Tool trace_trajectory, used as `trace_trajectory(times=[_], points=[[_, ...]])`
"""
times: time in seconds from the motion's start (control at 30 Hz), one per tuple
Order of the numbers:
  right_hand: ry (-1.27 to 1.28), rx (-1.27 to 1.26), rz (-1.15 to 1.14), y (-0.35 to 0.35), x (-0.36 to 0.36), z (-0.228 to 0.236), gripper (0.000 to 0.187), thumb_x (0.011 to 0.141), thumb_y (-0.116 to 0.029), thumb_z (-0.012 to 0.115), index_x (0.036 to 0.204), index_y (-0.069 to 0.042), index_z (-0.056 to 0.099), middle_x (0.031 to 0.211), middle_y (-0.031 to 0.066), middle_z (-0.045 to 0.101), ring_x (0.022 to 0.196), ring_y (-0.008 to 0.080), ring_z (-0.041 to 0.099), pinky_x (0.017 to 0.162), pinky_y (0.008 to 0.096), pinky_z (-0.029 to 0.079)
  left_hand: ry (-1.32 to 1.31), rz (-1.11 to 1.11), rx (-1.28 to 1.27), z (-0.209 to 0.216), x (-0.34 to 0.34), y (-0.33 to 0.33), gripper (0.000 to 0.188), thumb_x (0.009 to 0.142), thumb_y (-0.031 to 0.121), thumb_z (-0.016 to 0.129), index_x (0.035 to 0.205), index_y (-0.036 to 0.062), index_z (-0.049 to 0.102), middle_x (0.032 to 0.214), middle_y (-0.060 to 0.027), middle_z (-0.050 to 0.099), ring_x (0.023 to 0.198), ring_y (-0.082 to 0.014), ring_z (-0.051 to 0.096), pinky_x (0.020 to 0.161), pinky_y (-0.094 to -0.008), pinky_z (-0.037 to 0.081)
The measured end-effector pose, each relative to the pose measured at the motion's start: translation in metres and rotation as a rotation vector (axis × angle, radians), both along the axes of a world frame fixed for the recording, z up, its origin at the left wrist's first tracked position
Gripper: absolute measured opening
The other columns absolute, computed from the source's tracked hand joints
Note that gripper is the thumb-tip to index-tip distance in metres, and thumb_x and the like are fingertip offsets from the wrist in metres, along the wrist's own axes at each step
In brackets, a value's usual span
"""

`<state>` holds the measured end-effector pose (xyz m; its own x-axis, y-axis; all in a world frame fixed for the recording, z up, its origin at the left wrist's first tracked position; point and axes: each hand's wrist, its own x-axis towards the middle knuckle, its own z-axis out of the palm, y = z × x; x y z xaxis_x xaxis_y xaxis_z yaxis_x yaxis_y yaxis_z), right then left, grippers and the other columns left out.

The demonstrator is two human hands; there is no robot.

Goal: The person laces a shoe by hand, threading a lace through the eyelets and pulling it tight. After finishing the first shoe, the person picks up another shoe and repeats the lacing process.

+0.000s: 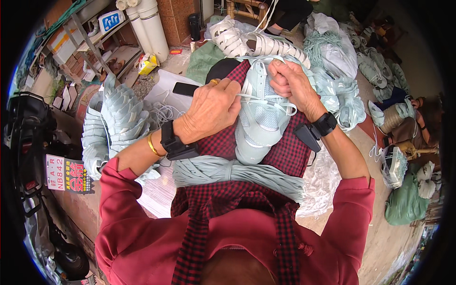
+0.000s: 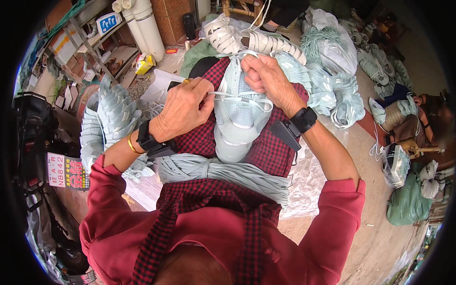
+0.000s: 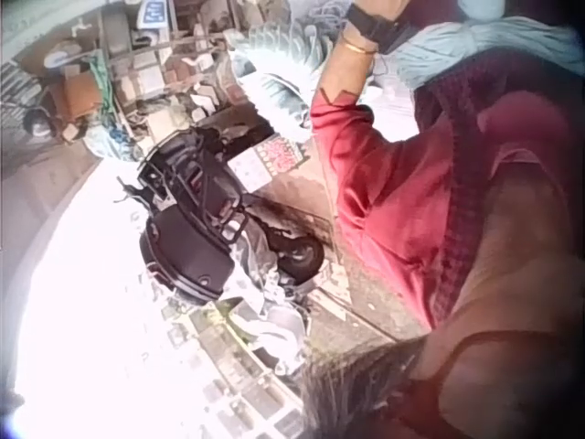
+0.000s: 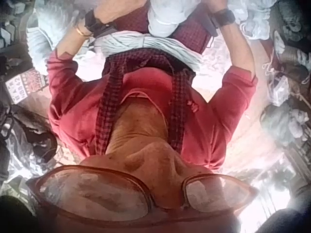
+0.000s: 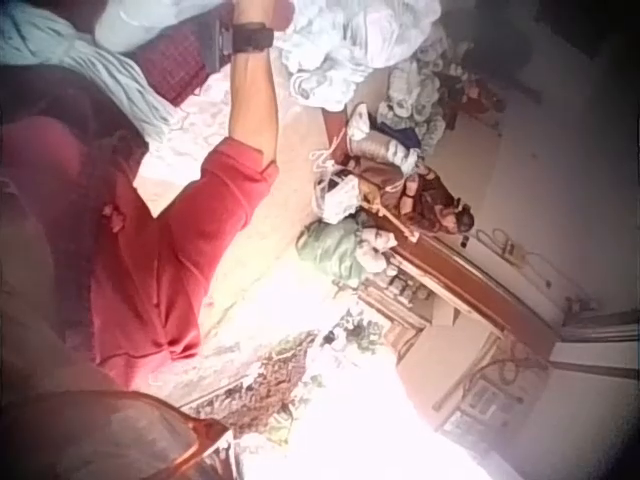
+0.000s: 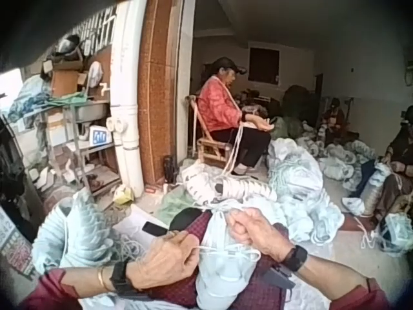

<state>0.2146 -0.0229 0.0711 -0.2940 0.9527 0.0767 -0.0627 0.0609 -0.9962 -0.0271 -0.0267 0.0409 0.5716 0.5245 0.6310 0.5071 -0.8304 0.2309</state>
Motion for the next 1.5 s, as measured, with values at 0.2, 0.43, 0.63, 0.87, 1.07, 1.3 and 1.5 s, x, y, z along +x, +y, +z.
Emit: trace_trajectory(times=[0.2, 0.43, 0.63, 0.87, 1.07, 1.3, 1.5], points=[[-0.008, 0.071, -0.002, -0.002, 0.002, -0.005, 0.033, 0.106, -0.033, 0.046, 0.084, -0.008, 0.05, 0.063, -0.0094, 0.027, 0.051, 0.0029, 0.025, 0.045, 0.0229, 0.017, -0.064, 0.129, 0.005, -0.009, 0.002, -0.002, 0.007, 0.081, 0.005, 0.068, 0.083, 0.0034, 0.061, 0.073, -0.0127, 0.062, 0.061, -0.0334, 0.063, 0.056, -0.0421, 0.05], [0.094, 0.079, 0.014, -0.003, 0.003, -0.009, 0.035, 0.106, -0.034, 0.047, 0.083, -0.008, 0.049, 0.062, -0.0096, 0.027, 0.051, 0.0028, 0.024, 0.045, 0.023, 0.017, -0.552, -0.32, -1.351, 0.007, -0.008, -0.018, 0.022, 0.099, 0.02, 0.062, 0.084, 0.0058, 0.067, 0.067, 0.0033, 0.059, 0.058, -0.0021, 0.052, 0.05, -0.0206, 0.038], [0.104, 0.092, -0.005, -0.005, 0.001, -0.008, 0.034, 0.106, -0.033, 0.046, 0.083, -0.007, 0.049, 0.061, -0.0099, 0.027, 0.05, 0.0026, 0.024, 0.045, 0.0226, 0.017, -0.557, -0.201, -1.213, -0.004, -0.006, -0.018, 0.02, 0.097, 0.015, 0.062, 0.081, 0.0034, 0.065, 0.072, -0.0018, 0.064, 0.059, -0.0072, 0.059, 0.053, -0.0207, 0.046], [0.167, 0.032, 0.065, -0.001, 0.008, -0.01, 0.032, 0.105, -0.031, 0.047, 0.082, -0.008, 0.047, 0.062, -0.0104, 0.025, 0.05, 0.0021, 0.024, 0.044, 0.0219, 0.017, -0.508, -0.116, -0.982, 0.006, -0.002, -0.016, 0.008, 0.084, -0.002, 0.06, 0.091, -0.0022, 0.062, 0.066, -0.0006, 0.061, 0.058, -0.0047, 0.058, 0.053, -0.0222, 0.046], [0.447, -0.118, 0.046, -0.005, 0.018, -0.013, 0.028, 0.105, -0.027, 0.048, 0.084, -0.008, 0.049, 0.061, -0.0106, 0.024, 0.049, 0.001, 0.022, 0.043, 0.0211, 0.017, -0.356, -0.185, -0.914, 0.006, 0.009, -0.015, 0.012, 0.084, -0.003, 0.057, 0.093, -0.0008, 0.064, 0.065, 0.0046, 0.055, 0.058, -0.0019, 0.049, 0.051, -0.022, 0.04], [-0.01, -0.054, -0.065, -0.022, 0.014, 0.0, 0.033, 0.106, -0.031, 0.049, 0.084, -0.007, 0.052, 0.059, -0.0105, 0.026, 0.049, 0.0014, 0.023, 0.043, 0.0225, 0.015, -0.412, -0.157, -1.091, 0.007, 0.023, -0.005, 0.011, 0.088, 0.0, 0.054, 0.093, -0.0002, 0.065, 0.069, 0.0036, 0.059, 0.061, -0.0028, 0.054, 0.05, -0.022, 0.041], [-0.478, 0.175, -0.146, -0.033, 0.017, 0.022, 0.034, 0.105, -0.03, 0.049, 0.081, -0.007, 0.055, 0.059, -0.0099, 0.035, 0.051, 0.0031, 0.027, 0.046, 0.024, 0.019, -0.406, -0.259, -1.15, 0.002, 0.03, 0.0, 0.009, 0.093, 0.005, 0.056, 0.098, 0.0051, 0.064, 0.074, 0.0038, 0.062, 0.063, -0.002, 0.058, 0.056, -0.0186, 0.05]])
